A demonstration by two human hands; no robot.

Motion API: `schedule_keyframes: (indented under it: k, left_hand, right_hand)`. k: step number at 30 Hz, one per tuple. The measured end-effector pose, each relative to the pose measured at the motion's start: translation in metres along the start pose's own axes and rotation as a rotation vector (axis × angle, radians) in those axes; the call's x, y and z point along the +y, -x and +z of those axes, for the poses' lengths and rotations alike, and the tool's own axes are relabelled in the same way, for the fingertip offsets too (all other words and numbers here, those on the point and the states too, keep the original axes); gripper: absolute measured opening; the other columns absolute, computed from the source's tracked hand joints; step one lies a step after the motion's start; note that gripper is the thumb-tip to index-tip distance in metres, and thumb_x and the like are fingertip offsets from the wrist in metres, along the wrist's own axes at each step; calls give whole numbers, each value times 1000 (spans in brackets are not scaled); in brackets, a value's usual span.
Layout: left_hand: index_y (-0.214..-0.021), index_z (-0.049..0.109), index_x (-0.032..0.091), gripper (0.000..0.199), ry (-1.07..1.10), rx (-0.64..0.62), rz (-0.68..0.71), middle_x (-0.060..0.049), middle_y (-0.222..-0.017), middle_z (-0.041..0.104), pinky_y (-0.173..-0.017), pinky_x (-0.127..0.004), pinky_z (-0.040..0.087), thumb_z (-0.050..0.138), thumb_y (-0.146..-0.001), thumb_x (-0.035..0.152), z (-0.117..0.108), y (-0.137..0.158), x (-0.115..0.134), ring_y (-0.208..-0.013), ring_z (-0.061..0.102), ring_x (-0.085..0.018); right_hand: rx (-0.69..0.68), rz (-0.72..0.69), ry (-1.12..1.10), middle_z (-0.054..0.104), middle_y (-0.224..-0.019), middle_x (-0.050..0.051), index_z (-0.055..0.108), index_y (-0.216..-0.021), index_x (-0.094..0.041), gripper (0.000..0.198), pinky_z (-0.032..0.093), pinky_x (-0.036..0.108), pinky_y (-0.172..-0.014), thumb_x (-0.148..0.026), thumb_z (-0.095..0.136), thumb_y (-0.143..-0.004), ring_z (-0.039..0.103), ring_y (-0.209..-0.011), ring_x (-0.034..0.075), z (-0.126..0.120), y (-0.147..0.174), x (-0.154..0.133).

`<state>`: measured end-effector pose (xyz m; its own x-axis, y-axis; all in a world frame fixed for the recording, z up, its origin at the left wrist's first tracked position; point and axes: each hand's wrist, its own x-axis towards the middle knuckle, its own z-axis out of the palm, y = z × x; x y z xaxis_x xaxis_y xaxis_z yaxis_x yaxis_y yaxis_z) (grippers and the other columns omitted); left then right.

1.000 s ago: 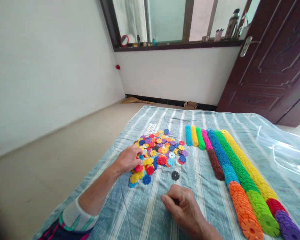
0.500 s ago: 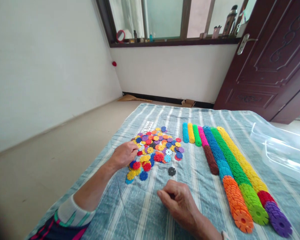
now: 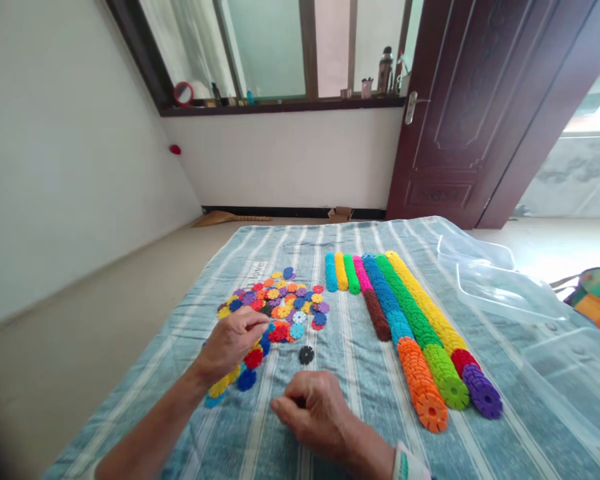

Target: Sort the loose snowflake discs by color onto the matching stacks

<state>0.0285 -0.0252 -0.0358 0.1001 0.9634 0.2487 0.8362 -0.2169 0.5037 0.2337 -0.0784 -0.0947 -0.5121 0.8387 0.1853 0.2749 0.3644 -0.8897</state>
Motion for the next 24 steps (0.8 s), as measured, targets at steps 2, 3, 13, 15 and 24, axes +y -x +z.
schedule_keyframes:
  k: [2, 3, 13, 15, 24]
  left_hand:
    - [-75, 75, 20, 22, 36, -1, 38, -2, -78, 68, -73, -25, 47, 56, -84, 20, 11, -14, 11, -75, 63, -14]
    - [-73, 75, 19, 21, 48, -3, 57, -2, -77, 68, -73, -25, 48, 56, -84, 19, 18, -23, 16, -74, 63, -14]
    - [-75, 77, 18, 20, -11, -66, 95, -4, -82, 74, -78, -25, 49, 58, -79, 15, 81, -118, 56, -82, 67, -16]
    - [-78, 78, 18, 22, -67, -93, 77, -4, -83, 75, -79, -24, 49, 57, -80, 16, 87, -127, 57, -83, 68, -17]
    - [-86, 79, 22, 22, -130, -100, 64, -1, -88, 74, -81, -24, 49, 58, -81, 18, 98, -138, 49, -84, 66, -15]
  right_hand:
    - [6, 2, -5, 38, -50, -6, 39, -50, -17, 35, 22, 22, -48, -20, 61, -78, 33, -48, 6, 1, -2, 0]
    - [11, -1, -5, 38, -50, -6, 39, -50, -17, 35, 21, 22, -47, -19, 61, -77, 33, -48, 6, 1, -2, 0]
    - [20, -27, -29, 34, -49, -7, 41, -49, -16, 35, 18, 23, -46, -13, 65, -74, 33, -46, 5, 2, -11, -1]
    - [9, -18, -29, 32, -48, -8, 40, -48, -16, 37, 17, 23, -46, -12, 65, -74, 31, -45, 5, 1, -11, -3]
    - [18, -24, -12, 28, -47, -9, 35, -47, -16, 42, 15, 23, -46, -9, 67, -74, 29, -45, 4, 1, -12, -6]
